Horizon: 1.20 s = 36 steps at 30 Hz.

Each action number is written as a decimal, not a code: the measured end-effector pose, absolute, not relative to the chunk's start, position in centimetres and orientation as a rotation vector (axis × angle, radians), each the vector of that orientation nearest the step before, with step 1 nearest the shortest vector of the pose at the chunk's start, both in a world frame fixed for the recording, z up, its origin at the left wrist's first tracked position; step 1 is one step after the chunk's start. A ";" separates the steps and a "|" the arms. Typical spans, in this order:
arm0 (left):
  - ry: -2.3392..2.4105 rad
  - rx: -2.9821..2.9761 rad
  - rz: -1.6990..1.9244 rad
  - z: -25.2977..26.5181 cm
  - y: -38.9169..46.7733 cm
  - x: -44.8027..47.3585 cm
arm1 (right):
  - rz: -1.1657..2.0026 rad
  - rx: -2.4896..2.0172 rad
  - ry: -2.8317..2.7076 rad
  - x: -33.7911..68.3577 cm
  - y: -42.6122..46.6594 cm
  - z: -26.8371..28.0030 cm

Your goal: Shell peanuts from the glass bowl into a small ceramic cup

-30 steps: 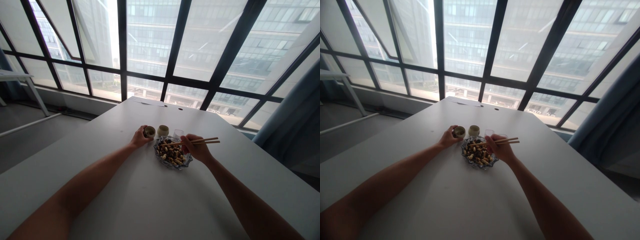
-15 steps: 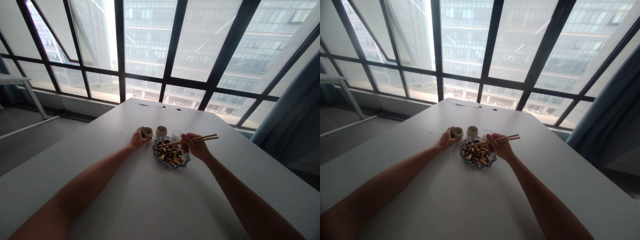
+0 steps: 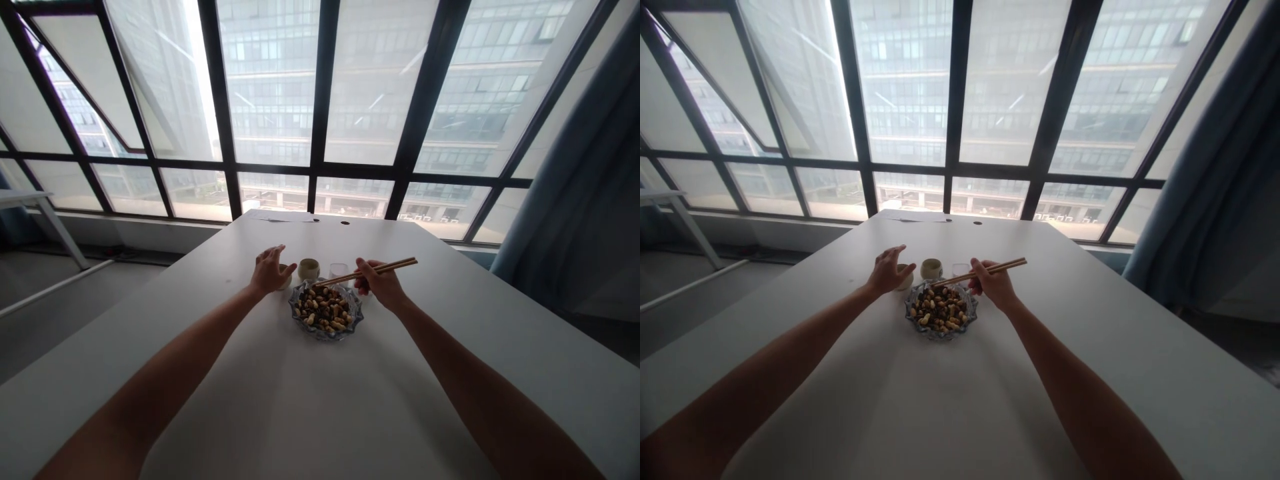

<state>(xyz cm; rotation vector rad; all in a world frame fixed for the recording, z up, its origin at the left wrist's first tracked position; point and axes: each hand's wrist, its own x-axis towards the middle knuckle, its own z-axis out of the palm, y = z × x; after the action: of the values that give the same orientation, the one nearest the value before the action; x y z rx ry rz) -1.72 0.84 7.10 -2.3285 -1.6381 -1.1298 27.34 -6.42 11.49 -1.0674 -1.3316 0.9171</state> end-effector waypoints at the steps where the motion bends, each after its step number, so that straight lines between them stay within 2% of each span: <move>1: -1.624 -2.366 -1.060 7.6 1.2 -1.0 | 0.879 -1.061 -1.397 27.5 -6.6 11.7; 8: -1.803 -2.600 -0.604 8.6 3.8 2.3 | 0.762 -1.020 -1.587 28.5 -7.3 12.7; 11: -1.849 -2.661 -0.525 8.5 4.6 2.5 | 0.768 -1.010 -1.580 28.8 -7.0 12.7; 18: -1.757 -2.872 -0.669 8.4 6.2 2.0 | 0.768 -0.986 -1.536 29.5 -6.6 12.7; 23: -1.349 -2.947 -0.867 8.4 6.0 2.2 | 0.744 -0.967 -1.479 29.8 -6.6 13.1; 30: -1.121 -2.882 -0.758 8.1 4.6 2.1 | 0.629 -0.980 -1.427 29.4 -6.7 13.2; 36: -0.940 -2.877 -0.807 8.0 4.8 2.1 | 0.419 -0.974 -1.517 27.8 -6.5 10.6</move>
<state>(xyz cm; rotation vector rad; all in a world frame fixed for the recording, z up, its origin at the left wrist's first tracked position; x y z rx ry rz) 2.11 4.85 8.04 -2.8774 -0.9402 -0.8071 27.84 -6.55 10.55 -0.9737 -1.5170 0.4194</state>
